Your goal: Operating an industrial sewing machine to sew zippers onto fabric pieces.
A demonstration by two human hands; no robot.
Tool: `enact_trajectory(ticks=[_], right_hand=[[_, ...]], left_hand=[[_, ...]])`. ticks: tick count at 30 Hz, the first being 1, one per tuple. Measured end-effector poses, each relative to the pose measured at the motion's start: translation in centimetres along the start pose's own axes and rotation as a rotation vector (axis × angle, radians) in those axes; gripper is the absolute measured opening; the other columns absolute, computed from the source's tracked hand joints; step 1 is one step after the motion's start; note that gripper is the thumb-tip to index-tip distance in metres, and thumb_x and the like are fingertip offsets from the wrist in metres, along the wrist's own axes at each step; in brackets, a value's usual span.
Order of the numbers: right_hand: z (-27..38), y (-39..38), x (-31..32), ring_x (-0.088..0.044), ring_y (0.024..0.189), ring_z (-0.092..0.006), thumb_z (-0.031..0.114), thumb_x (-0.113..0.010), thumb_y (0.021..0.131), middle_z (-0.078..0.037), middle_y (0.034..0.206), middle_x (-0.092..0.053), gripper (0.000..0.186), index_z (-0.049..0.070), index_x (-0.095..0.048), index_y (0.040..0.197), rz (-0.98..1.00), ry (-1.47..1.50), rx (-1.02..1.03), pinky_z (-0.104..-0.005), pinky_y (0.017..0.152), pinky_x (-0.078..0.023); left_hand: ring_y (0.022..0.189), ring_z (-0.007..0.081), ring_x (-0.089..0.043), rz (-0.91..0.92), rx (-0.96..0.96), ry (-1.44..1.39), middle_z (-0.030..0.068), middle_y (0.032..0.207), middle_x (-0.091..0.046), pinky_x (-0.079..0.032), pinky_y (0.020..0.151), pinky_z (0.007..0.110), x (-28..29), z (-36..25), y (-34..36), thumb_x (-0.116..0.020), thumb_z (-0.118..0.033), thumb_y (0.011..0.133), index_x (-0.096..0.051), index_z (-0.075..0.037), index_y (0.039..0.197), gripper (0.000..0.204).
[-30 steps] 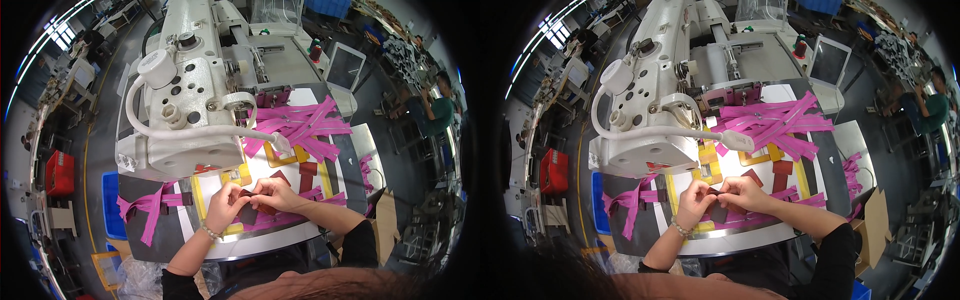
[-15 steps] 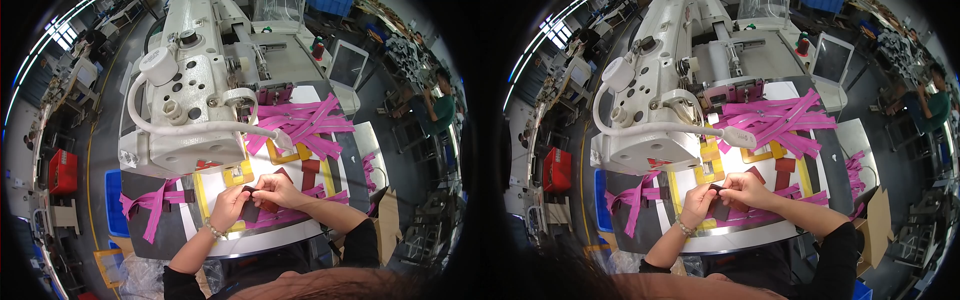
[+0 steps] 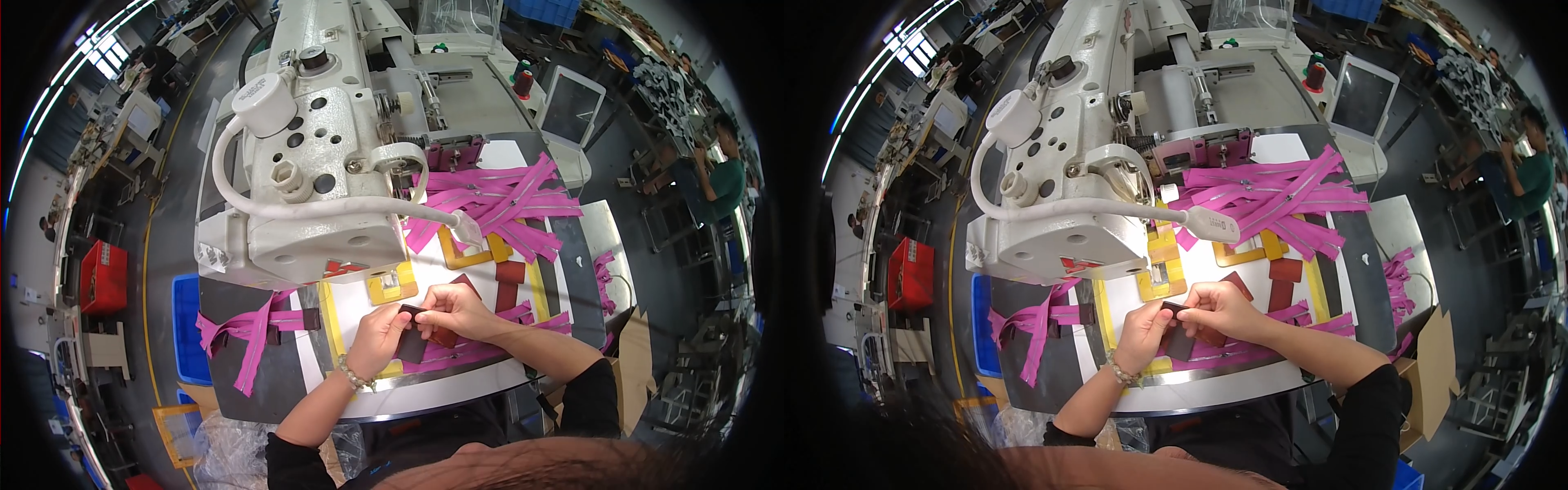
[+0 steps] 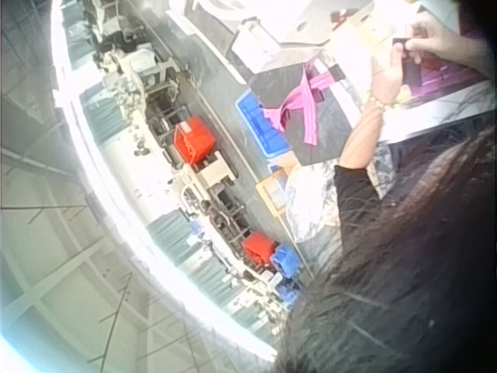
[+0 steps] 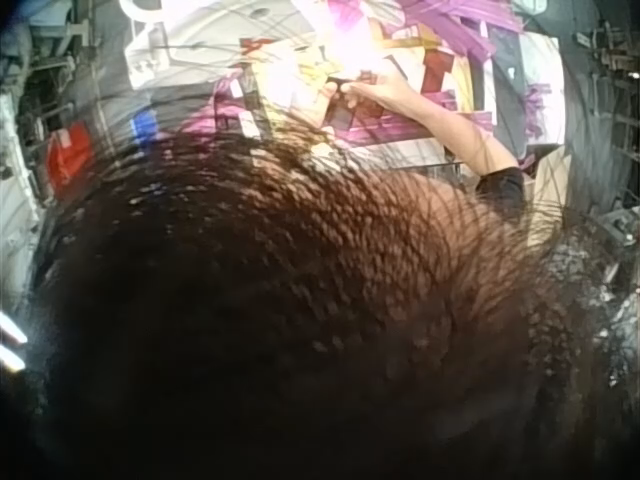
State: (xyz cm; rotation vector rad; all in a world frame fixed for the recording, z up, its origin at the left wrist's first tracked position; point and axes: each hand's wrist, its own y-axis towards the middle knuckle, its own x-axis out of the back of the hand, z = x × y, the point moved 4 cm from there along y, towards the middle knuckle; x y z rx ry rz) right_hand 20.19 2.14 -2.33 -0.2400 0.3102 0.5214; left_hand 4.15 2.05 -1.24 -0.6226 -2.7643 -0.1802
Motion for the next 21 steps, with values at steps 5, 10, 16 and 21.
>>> enact_trajectory(ticks=[5, 10, 16, 21], right_hand=[[0.12, -0.10, 0.03, -0.064, 0.069, -0.0113, 0.005, -0.060, 0.090, -0.008, 0.077, -0.065, 0.010, -0.001, -0.055, 0.086, -0.013, -0.005, -0.018, -0.0231, 0.063, -0.051], [-0.37, -0.12, 0.18, -0.066, 0.072, -0.0140, 0.005, -0.060, 0.090, -0.010, 0.081, -0.065, 0.010, 0.000, -0.054, 0.086, -0.003, -0.013, -0.041, -0.0257, 0.067, -0.052], [-0.27, -0.08, -0.07, -0.064, 0.070, -0.0100, 0.006, -0.060, 0.091, -0.007, 0.077, -0.065, 0.009, -0.001, -0.056, 0.088, -0.013, 0.000, 0.000, -0.0220, 0.063, -0.050], [-0.06, -0.10, -0.07, -0.064, 0.070, -0.0103, 0.006, -0.060, 0.091, -0.007, 0.077, -0.064, 0.009, -0.002, -0.056, 0.088, -0.012, -0.010, 0.004, -0.0222, 0.063, -0.050]], left_hand=[[0.063, 0.0145, -0.056, 0.001, 0.021, -0.041, 0.0062, 0.072, -0.059, -0.044, 0.058, 0.027, -0.23, -0.01, -0.05, -0.047, -0.026, 0.098, -0.060, 0.000, 0.088, 0.031], [0.064, 0.0159, -0.058, 0.000, -0.002, -0.005, 0.0075, 0.073, -0.060, -0.045, 0.060, 0.028, -0.17, -0.19, 0.00, -0.048, -0.023, 0.097, -0.062, 0.000, 0.093, 0.027], [0.063, 0.0170, -0.059, -0.014, -0.034, 0.039, 0.0083, 0.072, -0.061, -0.046, 0.059, 0.028, 0.04, -0.24, 0.13, -0.050, -0.021, 0.095, -0.063, 0.000, 0.093, 0.025], [0.065, 0.0223, -0.059, -0.009, -0.004, 0.034, 0.0111, 0.073, -0.061, -0.046, 0.061, 0.031, 0.10, -0.60, 0.19, -0.052, -0.019, 0.094, -0.062, 0.000, 0.089, 0.022]])
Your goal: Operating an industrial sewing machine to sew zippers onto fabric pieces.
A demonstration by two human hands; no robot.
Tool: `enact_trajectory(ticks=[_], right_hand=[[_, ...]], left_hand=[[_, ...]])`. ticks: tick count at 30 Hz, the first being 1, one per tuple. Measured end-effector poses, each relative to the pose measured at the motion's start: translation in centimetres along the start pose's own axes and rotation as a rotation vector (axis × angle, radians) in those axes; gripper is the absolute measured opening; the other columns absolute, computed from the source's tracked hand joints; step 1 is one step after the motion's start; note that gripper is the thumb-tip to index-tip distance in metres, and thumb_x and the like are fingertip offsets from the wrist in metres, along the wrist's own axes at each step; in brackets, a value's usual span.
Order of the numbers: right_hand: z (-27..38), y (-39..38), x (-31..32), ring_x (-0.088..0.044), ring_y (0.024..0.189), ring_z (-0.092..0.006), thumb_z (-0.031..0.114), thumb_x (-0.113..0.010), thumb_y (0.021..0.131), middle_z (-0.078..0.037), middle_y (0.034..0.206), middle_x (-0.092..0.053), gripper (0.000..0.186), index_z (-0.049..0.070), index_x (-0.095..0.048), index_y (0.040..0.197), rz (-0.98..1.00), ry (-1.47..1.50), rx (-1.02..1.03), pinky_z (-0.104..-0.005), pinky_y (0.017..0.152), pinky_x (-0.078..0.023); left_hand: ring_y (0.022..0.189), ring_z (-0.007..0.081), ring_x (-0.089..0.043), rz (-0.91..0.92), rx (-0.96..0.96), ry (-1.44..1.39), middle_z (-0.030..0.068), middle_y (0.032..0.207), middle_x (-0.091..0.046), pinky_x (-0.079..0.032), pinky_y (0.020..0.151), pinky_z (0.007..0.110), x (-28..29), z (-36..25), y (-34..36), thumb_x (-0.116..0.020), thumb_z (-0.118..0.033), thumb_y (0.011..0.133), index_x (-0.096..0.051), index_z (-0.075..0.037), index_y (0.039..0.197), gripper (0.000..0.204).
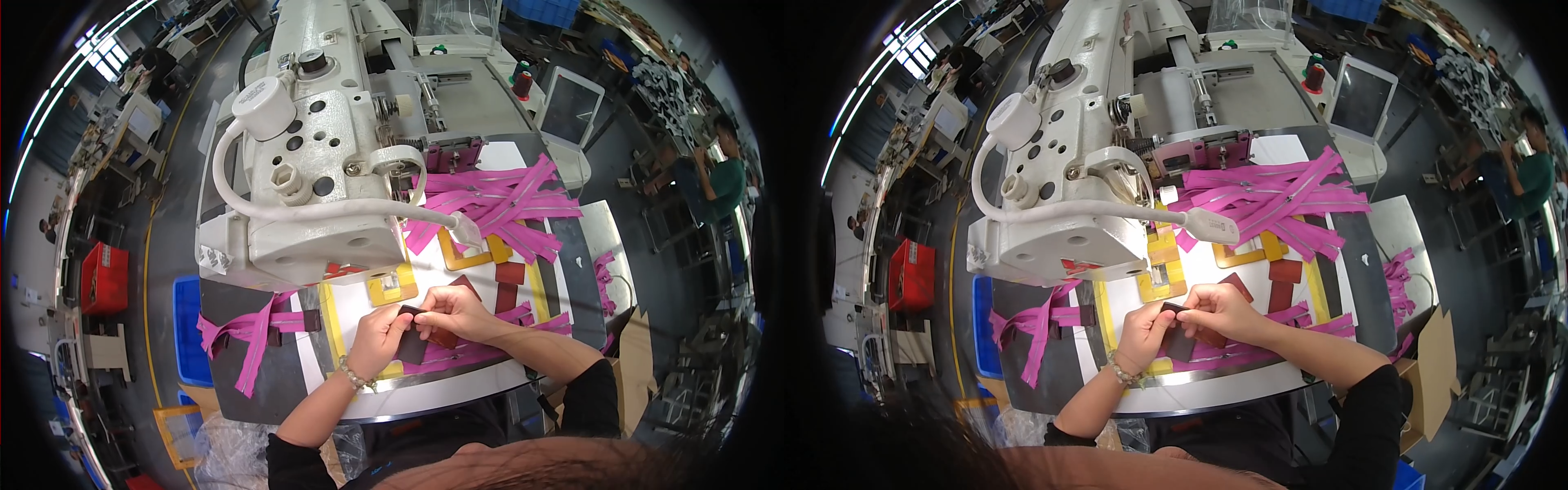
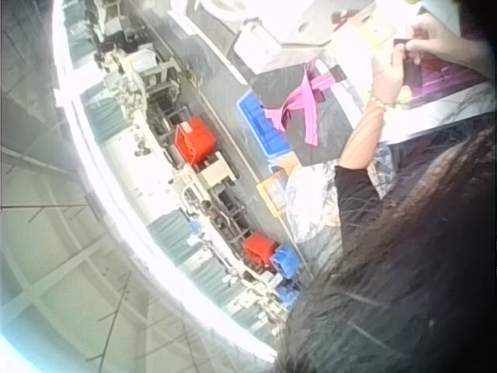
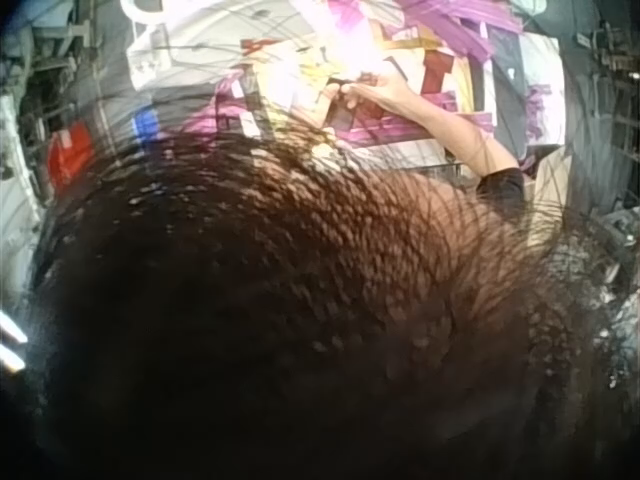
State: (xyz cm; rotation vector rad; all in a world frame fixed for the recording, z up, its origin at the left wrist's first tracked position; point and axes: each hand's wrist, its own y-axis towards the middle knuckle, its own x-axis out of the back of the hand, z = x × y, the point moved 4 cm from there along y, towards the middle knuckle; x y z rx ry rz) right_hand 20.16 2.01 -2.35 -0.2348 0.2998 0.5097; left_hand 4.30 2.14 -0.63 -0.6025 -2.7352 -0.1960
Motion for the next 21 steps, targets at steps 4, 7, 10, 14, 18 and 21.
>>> enact_trajectory(ticks=[4, 7, 10, 14, 18, 21], right_hand=[[0.07, -0.01, -0.02, -0.064, 0.071, -0.0106, 0.006, -0.060, 0.091, -0.007, 0.079, -0.064, 0.009, -0.002, -0.056, 0.088, 0.007, -0.004, 0.006, -0.0228, 0.064, -0.051], [0.04, 0.00, -0.07, -0.064, 0.071, -0.0108, 0.006, -0.060, 0.091, -0.008, 0.080, -0.064, 0.009, -0.002, -0.056, 0.088, 0.020, 0.012, 0.009, -0.0232, 0.066, -0.052], [0.13, -0.09, -0.04, -0.064, 0.072, -0.0109, 0.006, -0.060, 0.091, -0.008, 0.080, -0.064, 0.009, -0.002, -0.056, 0.088, 0.024, -0.003, 0.009, -0.0234, 0.066, -0.052], [0.06, -0.03, -0.15, -0.064, 0.072, -0.0109, 0.006, -0.059, 0.091, -0.008, 0.081, -0.064, 0.010, -0.002, -0.056, 0.088, 0.029, -0.007, 0.016, -0.0233, 0.066, -0.052], [-0.16, 0.03, -0.29, -0.064, 0.072, -0.0108, 0.006, -0.059, 0.091, -0.008, 0.081, -0.064, 0.009, -0.003, -0.056, 0.089, 0.045, -0.001, 0.032, -0.0230, 0.066, -0.052], [0.41, 0.01, -0.26, -0.064, 0.071, -0.0104, 0.006, -0.060, 0.090, -0.008, 0.078, -0.065, 0.010, -0.003, -0.058, 0.089, 0.036, -0.120, 0.039, -0.0228, 0.063, -0.051]], left_hand=[[0.064, 0.0255, -0.058, -0.009, 0.040, -0.022, 0.0126, 0.072, -0.059, -0.045, 0.060, 0.032, 0.04, -0.17, 0.07, -0.055, -0.018, 0.091, -0.061, 0.000, 0.085, 0.019], [0.060, 0.0141, -0.057, 0.006, 0.016, 0.009, 0.0081, 0.070, -0.061, -0.045, 0.056, 0.027, 0.20, 0.08, 0.11, -0.056, -0.016, 0.091, -0.063, 0.001, 0.087, 0.018], [0.059, 0.0231, -0.054, -0.006, 0.022, -0.011, 0.0112, 0.065, -0.056, -0.042, 0.055, 0.032, 0.08, 0.15, 0.21, -0.059, -0.015, 0.088, -0.061, 0.000, 0.080, 0.017], [0.056, 0.0228, -0.051, -0.012, 0.001, 0.003, 0.0111, 0.063, -0.053, -0.040, 0.053, 0.033, 0.17, 0.19, 0.23, -0.060, -0.014, 0.087, -0.060, 0.000, 0.078, 0.017], [0.056, 0.0226, -0.050, 0.017, -0.064, 0.095, 0.0108, 0.063, -0.053, -0.040, 0.054, 0.033, 0.57, 0.25, 0.22, -0.060, -0.013, 0.086, -0.060, 0.000, 0.076, 0.017], [0.057, 0.0239, -0.048, 0.035, -0.119, 0.163, 0.0108, 0.061, -0.050, -0.039, 0.055, 0.034, 0.63, -0.02, 0.36, -0.060, -0.012, 0.085, -0.057, 0.000, 0.073, 0.018]])
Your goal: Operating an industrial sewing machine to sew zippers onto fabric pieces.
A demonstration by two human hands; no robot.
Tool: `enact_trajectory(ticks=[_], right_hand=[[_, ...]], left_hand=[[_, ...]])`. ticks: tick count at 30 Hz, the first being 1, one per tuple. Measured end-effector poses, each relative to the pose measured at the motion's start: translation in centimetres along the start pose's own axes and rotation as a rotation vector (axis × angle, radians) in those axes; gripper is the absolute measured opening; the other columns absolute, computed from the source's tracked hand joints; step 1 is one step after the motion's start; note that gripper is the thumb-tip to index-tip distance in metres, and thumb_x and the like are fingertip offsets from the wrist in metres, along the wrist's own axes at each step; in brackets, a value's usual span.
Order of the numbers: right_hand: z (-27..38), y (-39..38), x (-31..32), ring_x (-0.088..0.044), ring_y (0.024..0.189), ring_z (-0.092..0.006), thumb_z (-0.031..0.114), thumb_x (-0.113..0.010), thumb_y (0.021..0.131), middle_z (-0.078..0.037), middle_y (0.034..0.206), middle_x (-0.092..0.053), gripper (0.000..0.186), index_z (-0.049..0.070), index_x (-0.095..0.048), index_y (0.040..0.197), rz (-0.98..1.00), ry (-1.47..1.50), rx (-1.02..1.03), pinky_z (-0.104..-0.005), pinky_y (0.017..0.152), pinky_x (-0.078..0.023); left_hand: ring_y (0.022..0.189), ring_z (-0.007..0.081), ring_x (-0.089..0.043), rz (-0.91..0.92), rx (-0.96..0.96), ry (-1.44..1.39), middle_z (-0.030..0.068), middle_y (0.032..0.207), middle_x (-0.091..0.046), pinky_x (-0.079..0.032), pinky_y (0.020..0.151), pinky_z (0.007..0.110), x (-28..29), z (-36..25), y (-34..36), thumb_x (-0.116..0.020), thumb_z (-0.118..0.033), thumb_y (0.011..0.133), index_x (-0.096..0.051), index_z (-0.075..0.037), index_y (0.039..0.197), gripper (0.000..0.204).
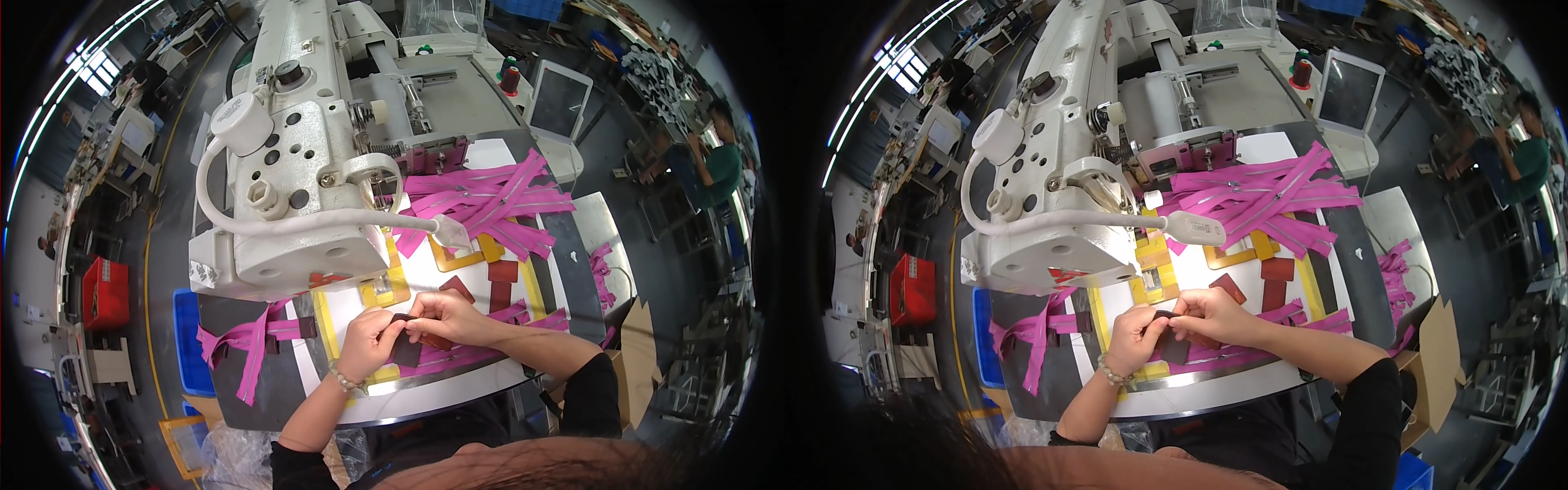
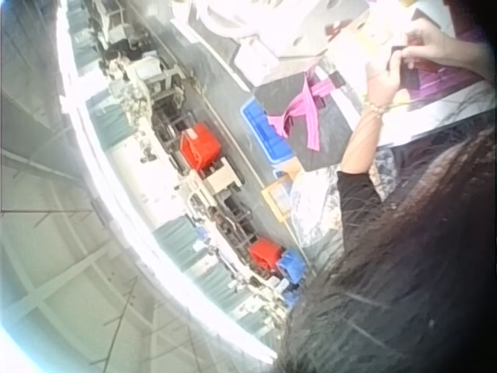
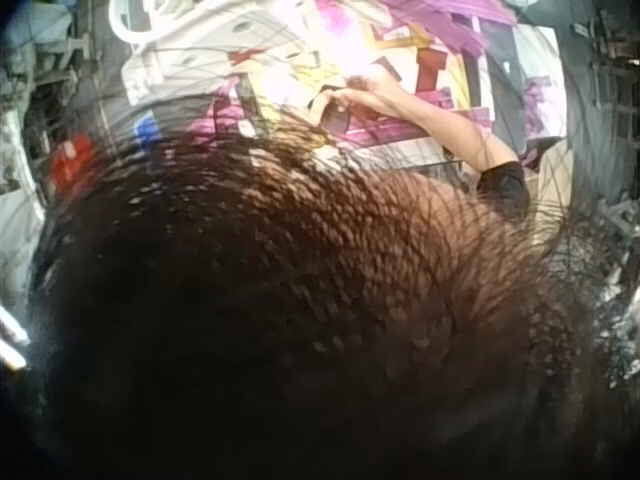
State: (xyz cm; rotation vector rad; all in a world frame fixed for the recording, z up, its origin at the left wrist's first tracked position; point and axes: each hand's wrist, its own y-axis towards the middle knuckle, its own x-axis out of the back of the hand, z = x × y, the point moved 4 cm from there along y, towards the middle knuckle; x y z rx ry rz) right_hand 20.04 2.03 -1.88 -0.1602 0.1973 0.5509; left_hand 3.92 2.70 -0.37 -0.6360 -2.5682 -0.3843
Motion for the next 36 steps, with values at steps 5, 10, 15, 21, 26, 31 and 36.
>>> enact_trajectory(ticks=[5, 10, 15, 21, 26, 31, 36], right_hand=[[2.3, 0.1, 0.6, -0.063, 0.065, -0.0080, 0.008, -0.063, 0.088, -0.008, 0.073, -0.066, 0.012, -0.004, -0.059, 0.090, 0.005, -0.371, 0.116, -0.0220, 0.057, -0.049], [2.7, 0.1, 0.4, -0.059, 0.058, -0.0074, 0.009, -0.062, 0.088, -0.005, 0.066, -0.062, 0.013, -0.002, -0.057, 0.083, 0.146, -0.354, -0.153, -0.0225, 0.053, -0.047], [0.7, 0.3, 0.6, -0.054, 0.053, -0.0063, 0.007, -0.060, 0.090, -0.005, 0.068, -0.060, 0.012, -0.001, -0.055, 0.082, -0.018, -0.110, 0.077, -0.0219, 0.047, -0.044], [-1.0, 0.4, 0.2, -0.052, 0.052, -0.0052, 0.007, -0.058, 0.091, -0.004, 0.070, -0.059, 0.013, -0.001, -0.053, 0.083, -0.061, 0.077, -0.053, -0.0200, 0.045, -0.040], [-1.1, 0.4, 0.4, -0.048, 0.041, -0.0066, 0.008, -0.057, 0.092, -0.004, 0.057, -0.054, 0.015, 0.000, -0.051, 0.080, -0.022, -0.052, -0.007, -0.0215, 0.036, -0.034], [-0.6, 0.3, 0.2, -0.046, 0.037, -0.0073, 0.008, -0.056, 0.092, -0.003, 0.052, -0.052, 0.016, 0.000, -0.051, 0.079, -0.005, -0.075, -0.037, -0.0223, 0.034, -0.032], [-1.0, 0.4, 0.2, -0.047, 0.038, -0.0072, 0.008, -0.057, 0.092, -0.003, 0.052, -0.052, 0.016, 0.000, -0.051, 0.079, 0.008, -0.021, -0.039, -0.0219, 0.034, -0.033]], left_hand=[[0.057, 0.0263, -0.044, 0.045, -0.054, 0.030, 0.0112, 0.058, -0.045, -0.038, 0.055, 0.036, 0.5, -1.0, 0.4, -0.062, -0.012, 0.084, -0.050, -0.001, 0.067, 0.024], [0.058, 0.0259, -0.048, 0.165, 0.005, 0.016, 0.0112, 0.062, -0.050, -0.040, 0.057, 0.035, 0.1, -0.4, 0.3, -0.061, -0.014, 0.085, -0.055, 0.000, 0.072, 0.020], [0.066, 0.0246, -0.057, 0.137, 0.207, -0.260, 0.0118, 0.073, -0.059, -0.045, 0.062, 0.032, -0.4, 0.0, 0.3, -0.060, -0.015, 0.087, -0.063, 0.000, 0.087, 0.016], [0.068, 0.0141, -0.060, 0.067, 0.018, -0.139, 0.0069, 0.077, -0.063, -0.048, 0.063, 0.026, -0.7, 0.0, 0.1, -0.056, -0.016, 0.092, -0.064, 0.003, 0.088, 0.021], [0.063, 0.0143, -0.058, 0.142, 0.160, -0.181, 0.0076, 0.074, -0.060, -0.047, 0.058, 0.027, -0.4, 0.3, -0.1, -0.053, -0.020, 0.095, -0.063, 0.003, 0.088, 0.026], [0.066, 0.0280, -0.056, 0.117, 0.211, -0.154, 0.0144, 0.071, -0.056, -0.044, 0.063, 0.035, -0.1, 0.5, 0.0, -0.050, -0.020, 0.094, -0.056, 0.003, 0.082, 0.027], [0.061, 0.0250, -0.055, 0.110, 0.221, -0.202, 0.0129, 0.067, -0.054, -0.044, 0.058, 0.033, -0.2, 0.7, -0.2, -0.050, -0.019, 0.095, -0.055, 0.003, 0.078, 0.028]])
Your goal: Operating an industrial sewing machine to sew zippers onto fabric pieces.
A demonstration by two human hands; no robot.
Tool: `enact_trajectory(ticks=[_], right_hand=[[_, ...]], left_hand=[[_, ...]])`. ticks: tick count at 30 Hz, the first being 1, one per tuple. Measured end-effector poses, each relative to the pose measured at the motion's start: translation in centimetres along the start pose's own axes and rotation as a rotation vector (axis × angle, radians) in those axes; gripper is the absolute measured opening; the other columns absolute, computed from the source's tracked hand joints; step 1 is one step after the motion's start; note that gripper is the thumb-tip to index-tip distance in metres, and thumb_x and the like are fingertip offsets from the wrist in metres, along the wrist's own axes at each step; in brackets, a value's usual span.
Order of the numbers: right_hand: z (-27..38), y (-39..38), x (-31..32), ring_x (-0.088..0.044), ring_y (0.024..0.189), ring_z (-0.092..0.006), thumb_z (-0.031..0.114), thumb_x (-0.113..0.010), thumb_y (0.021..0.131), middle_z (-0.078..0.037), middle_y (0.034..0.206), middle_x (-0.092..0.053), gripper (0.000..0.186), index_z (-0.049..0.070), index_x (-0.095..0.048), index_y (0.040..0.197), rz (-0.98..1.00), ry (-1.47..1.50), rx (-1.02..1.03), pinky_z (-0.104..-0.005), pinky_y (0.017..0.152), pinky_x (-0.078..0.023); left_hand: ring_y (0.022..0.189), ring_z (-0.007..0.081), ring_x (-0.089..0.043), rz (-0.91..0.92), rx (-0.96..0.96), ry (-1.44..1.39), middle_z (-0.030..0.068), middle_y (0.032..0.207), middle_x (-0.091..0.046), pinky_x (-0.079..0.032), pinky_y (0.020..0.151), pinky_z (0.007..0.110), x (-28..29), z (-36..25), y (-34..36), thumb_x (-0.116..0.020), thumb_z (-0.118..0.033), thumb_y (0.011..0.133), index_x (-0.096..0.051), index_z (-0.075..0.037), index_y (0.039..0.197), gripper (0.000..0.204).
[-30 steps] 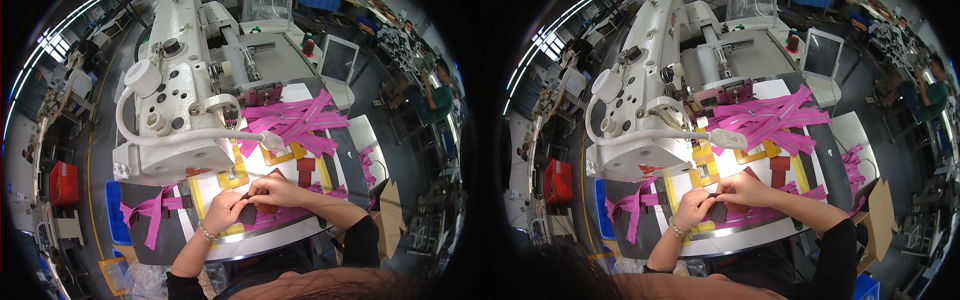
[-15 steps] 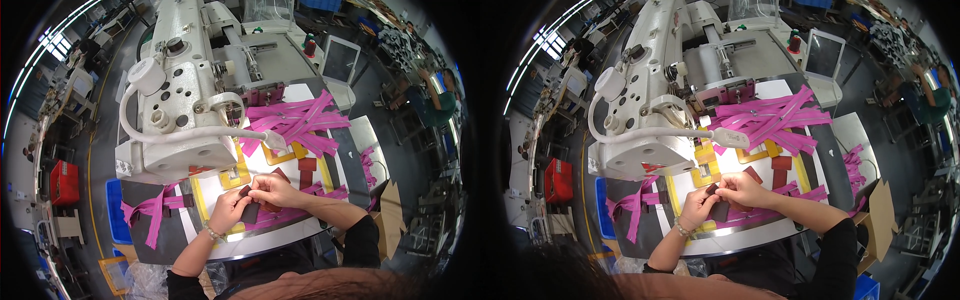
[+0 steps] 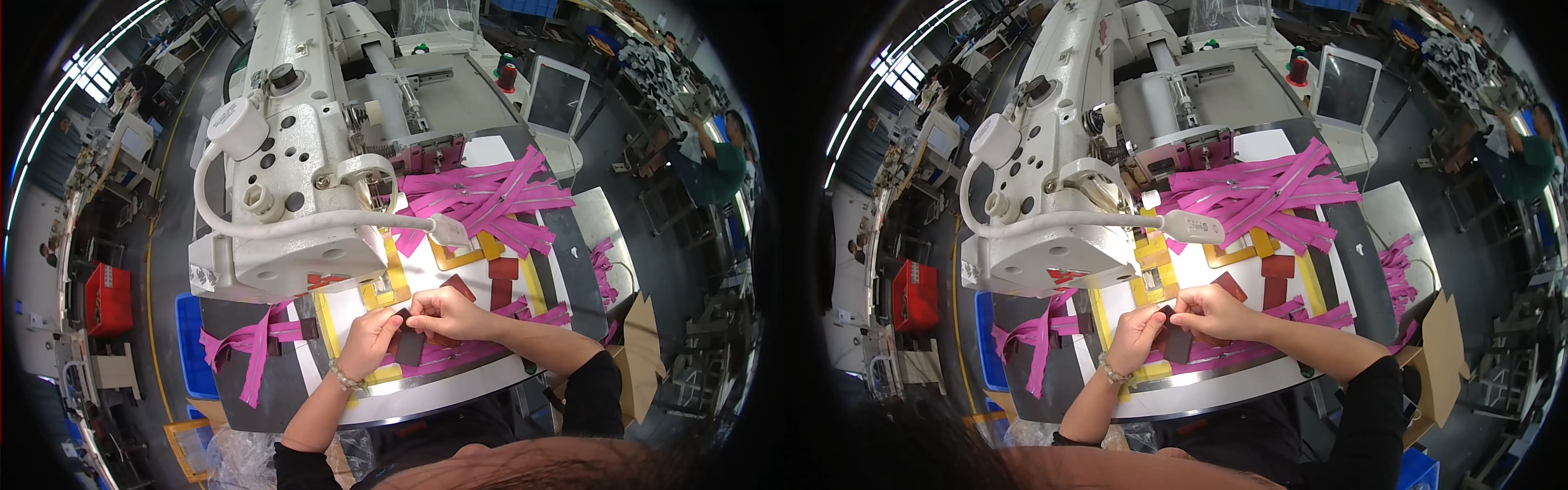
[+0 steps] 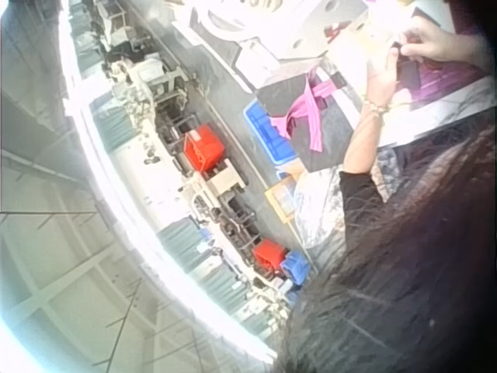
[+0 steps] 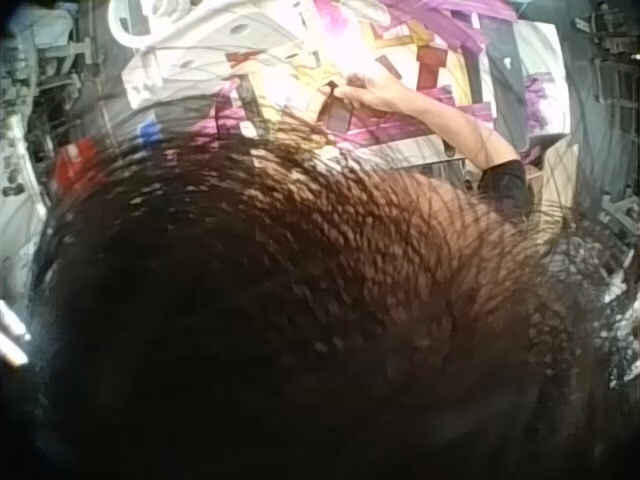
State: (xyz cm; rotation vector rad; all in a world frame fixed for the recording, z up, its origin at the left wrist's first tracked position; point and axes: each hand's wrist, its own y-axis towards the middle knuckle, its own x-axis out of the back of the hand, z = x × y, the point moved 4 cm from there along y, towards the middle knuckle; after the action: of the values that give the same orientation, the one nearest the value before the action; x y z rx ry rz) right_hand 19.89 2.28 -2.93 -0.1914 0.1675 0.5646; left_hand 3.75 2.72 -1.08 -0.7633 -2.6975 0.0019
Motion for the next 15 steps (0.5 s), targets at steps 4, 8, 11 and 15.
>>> enact_trajectory(ticks=[4, 8, 11, 15], right_hand=[[-0.6, 0.0, 0.2, -0.051, 0.046, -0.0071, 0.010, -0.059, 0.091, -0.002, 0.056, -0.053, 0.015, 0.000, -0.053, 0.081, 0.005, -0.018, -0.021, -0.0219, 0.041, -0.038], [0.1, 0.0, -0.1, -0.050, 0.040, -0.0073, 0.009, -0.059, 0.090, -0.004, 0.052, -0.053, 0.017, 0.000, -0.052, 0.077, 0.017, -0.014, -0.028, -0.0219, 0.035, -0.035], [1.6, -0.1, -0.1, -0.052, 0.042, -0.0075, 0.010, -0.062, 0.088, -0.004, 0.053, -0.055, 0.019, 0.000, -0.054, 0.075, 0.056, -0.161, -0.069, -0.0221, 0.038, -0.038], [1.2, 0.8, 0.2, -0.055, 0.048, -0.0070, 0.012, -0.065, 0.086, -0.003, 0.056, -0.057, 0.020, 0.000, -0.057, 0.074, 0.096, -0.186, -0.093, -0.0222, 0.043, -0.041]], left_hand=[[0.055, 0.0215, -0.054, -0.004, 0.067, -0.097, 0.0113, 0.063, -0.054, -0.043, 0.053, 0.032, -0.2, -0.3, 0.1, -0.051, -0.016, 0.094, -0.055, 0.002, 0.074, 0.027], [0.054, 0.0207, -0.054, -0.043, -0.009, -0.066, 0.0109, 0.061, -0.053, -0.043, 0.053, 0.032, -0.1, 0.3, 0.1, -0.052, -0.015, 0.093, -0.056, 0.002, 0.074, 0.026], [0.051, 0.0113, -0.053, 0.024, -0.096, 0.092, 0.0053, 0.060, -0.055, -0.043, 0.049, 0.026, 0.3, -0.1, 0.2, -0.052, -0.015, 0.095, -0.056, 0.002, 0.073, 0.028], [0.054, 0.0206, -0.054, 0.046, -0.001, 0.038, 0.0109, 0.061, -0.056, -0.041, 0.052, 0.032, 0.4, 0.0, 0.1, -0.055, -0.016, 0.091, -0.058, 0.001, 0.073, 0.025]])
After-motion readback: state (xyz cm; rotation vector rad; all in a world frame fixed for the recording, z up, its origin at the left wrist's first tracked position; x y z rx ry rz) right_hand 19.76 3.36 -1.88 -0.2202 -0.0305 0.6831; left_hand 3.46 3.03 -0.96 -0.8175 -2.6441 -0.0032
